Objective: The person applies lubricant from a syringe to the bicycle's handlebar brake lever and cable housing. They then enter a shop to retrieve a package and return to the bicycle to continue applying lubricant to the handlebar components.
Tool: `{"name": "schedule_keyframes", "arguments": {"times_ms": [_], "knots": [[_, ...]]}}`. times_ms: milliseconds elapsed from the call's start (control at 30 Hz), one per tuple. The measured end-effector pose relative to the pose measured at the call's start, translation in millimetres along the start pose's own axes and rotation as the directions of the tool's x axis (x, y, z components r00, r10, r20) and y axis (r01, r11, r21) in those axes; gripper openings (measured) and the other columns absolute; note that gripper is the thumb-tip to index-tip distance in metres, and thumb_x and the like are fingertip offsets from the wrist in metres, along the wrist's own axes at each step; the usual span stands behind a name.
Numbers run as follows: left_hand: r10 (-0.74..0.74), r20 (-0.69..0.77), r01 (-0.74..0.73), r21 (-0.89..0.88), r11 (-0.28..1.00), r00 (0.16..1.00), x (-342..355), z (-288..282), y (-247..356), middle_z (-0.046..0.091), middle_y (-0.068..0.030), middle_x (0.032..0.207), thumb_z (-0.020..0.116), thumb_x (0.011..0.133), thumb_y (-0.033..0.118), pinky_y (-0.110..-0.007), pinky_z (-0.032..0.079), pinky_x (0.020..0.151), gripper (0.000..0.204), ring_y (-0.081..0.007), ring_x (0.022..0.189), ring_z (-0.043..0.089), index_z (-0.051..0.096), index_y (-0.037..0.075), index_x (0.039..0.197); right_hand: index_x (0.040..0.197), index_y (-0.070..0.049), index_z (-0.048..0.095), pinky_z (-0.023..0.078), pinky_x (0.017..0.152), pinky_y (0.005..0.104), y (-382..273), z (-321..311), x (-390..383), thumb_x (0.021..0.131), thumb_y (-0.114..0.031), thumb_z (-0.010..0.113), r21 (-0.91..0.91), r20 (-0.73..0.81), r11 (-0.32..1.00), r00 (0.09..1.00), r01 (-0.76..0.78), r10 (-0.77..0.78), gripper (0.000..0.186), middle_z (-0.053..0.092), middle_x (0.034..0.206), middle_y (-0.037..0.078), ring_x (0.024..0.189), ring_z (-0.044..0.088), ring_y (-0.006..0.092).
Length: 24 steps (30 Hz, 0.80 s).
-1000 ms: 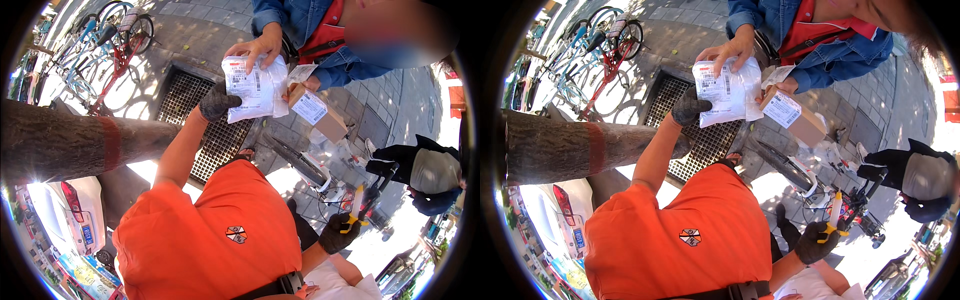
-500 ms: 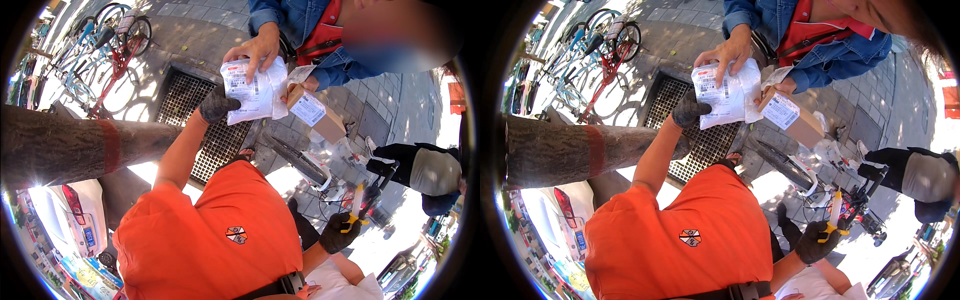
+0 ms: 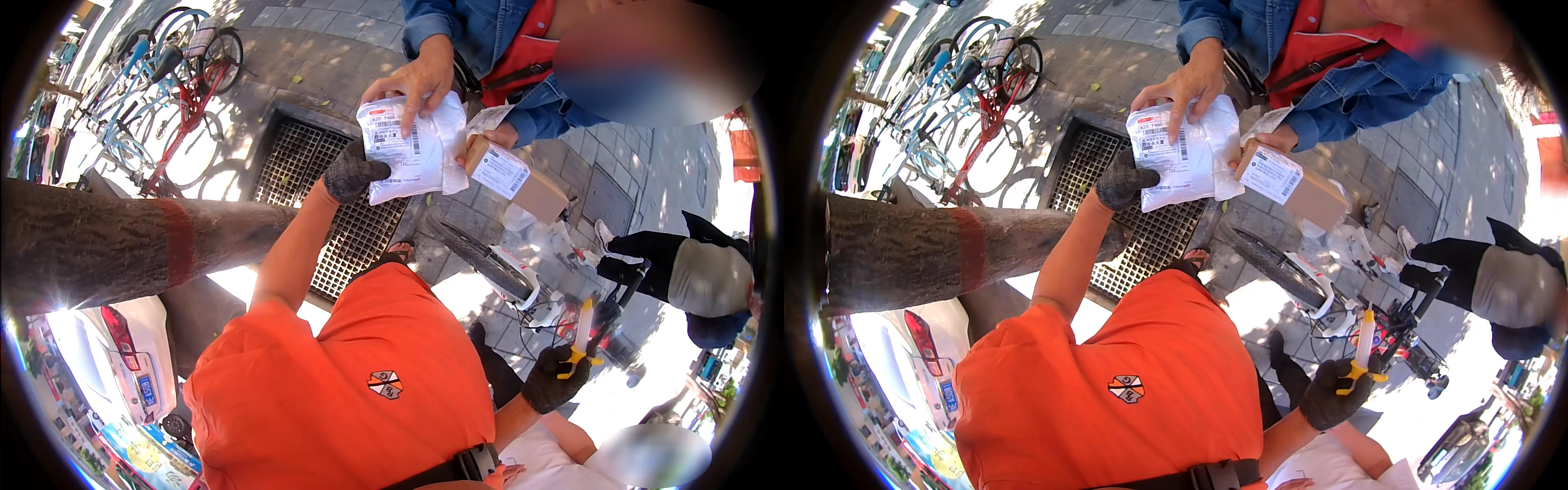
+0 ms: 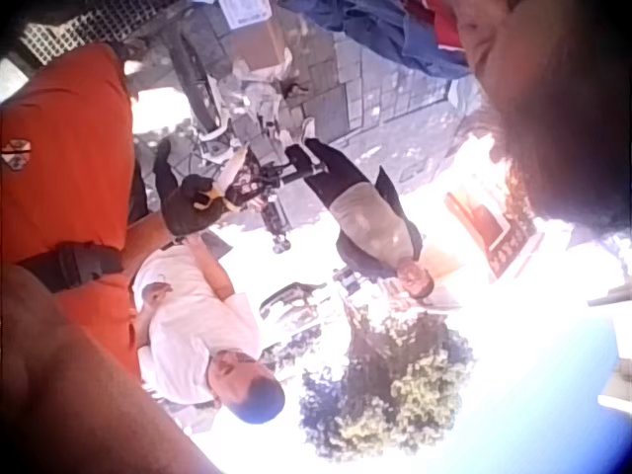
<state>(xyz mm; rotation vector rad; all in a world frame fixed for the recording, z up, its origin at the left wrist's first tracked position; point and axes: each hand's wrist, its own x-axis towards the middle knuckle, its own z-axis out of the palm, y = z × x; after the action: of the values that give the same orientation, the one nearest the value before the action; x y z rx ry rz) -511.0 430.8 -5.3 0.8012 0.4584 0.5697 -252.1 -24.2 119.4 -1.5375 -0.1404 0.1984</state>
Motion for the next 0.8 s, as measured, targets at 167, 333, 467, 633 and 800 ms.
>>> {"name": "schedule_keyframes", "arguments": {"times_ms": [167, 333, 467, 633, 800], "knots": [[0.010, -0.009, -0.011, -0.013, 1.000, 1.000, 5, 5, 0, 0.069, -0.0108, 0.131, 0.085, 0.076, 0.003, -0.042, 0.057, 0.103, 0.073, -0.0254, 0.117, 0.069, 0.056, 0.002, 0.144, 0.144, -0.011, 0.057, 0.041, 0.052, 0.0237, 6, 3, -1, 0.103, -0.034, 0.063, -0.138, -0.060, 0.988, 0.995, 0.071, -0.080, 0.047, 0.064, 0.080, 0.004, 0.059, 0.055, 0.0113], [-0.011, -0.030, 0.009, -0.078, 0.997, 0.999, 7, 1, -6, 0.067, -0.0163, 0.134, 0.080, 0.079, 0.007, -0.047, 0.056, 0.106, 0.073, -0.0309, 0.121, 0.067, 0.052, -0.002, 0.145, 0.150, -0.012, 0.053, 0.041, 0.053, 0.0235, 2, 7, 0, 0.103, -0.033, 0.064, 0.109, -0.131, 0.993, 0.989, -0.051, 0.066, 0.053, 0.063, 0.078, 0.004, 0.058, 0.054, 0.0107], [0.042, -0.090, -0.048, -0.066, 0.997, 0.995, 16, -3, -8, 0.066, -0.0188, 0.133, 0.078, 0.079, 0.011, -0.048, 0.055, 0.107, 0.073, -0.0337, 0.120, 0.068, 0.051, -0.003, 0.145, 0.155, -0.010, 0.048, 0.040, 0.052, 0.0221, 4, 4, -3, 0.102, -0.031, 0.064, -0.043, -0.178, 0.999, 0.984, -0.007, 0.000, 0.059, 0.061, 0.076, 0.002, 0.055, 0.051, 0.0083], [0.035, -0.206, -0.061, -0.118, 0.991, 0.978, 30, -17, -22, 0.067, -0.0210, 0.131, 0.069, 0.082, 0.006, -0.049, 0.056, 0.106, 0.064, -0.0371, 0.118, 0.068, 0.052, -0.006, 0.143, 0.153, -0.010, 0.049, 0.041, 0.052, 0.0236, -14, 25, -11, 0.102, -0.031, 0.064, 0.395, -0.260, 0.903, 0.922, -0.171, 0.288, 0.058, 0.060, 0.078, 0.003, 0.058, 0.053, 0.0103], [-0.003, -0.199, -0.032, -0.171, 0.985, 0.980, 27, -8, -14, 0.069, -0.0187, 0.127, 0.069, 0.082, 0.006, -0.047, 0.058, 0.103, 0.059, -0.0346, 0.113, 0.070, 0.057, -0.005, 0.139, 0.143, -0.011, 0.054, 0.045, 0.053, 0.0262, -14, 14, -12, 0.102, -0.031, 0.066, 0.425, -0.072, 0.882, 0.964, -0.203, 0.257, 0.047, 0.064, 0.080, 0.005, 0.058, 0.056, 0.0133]]}}
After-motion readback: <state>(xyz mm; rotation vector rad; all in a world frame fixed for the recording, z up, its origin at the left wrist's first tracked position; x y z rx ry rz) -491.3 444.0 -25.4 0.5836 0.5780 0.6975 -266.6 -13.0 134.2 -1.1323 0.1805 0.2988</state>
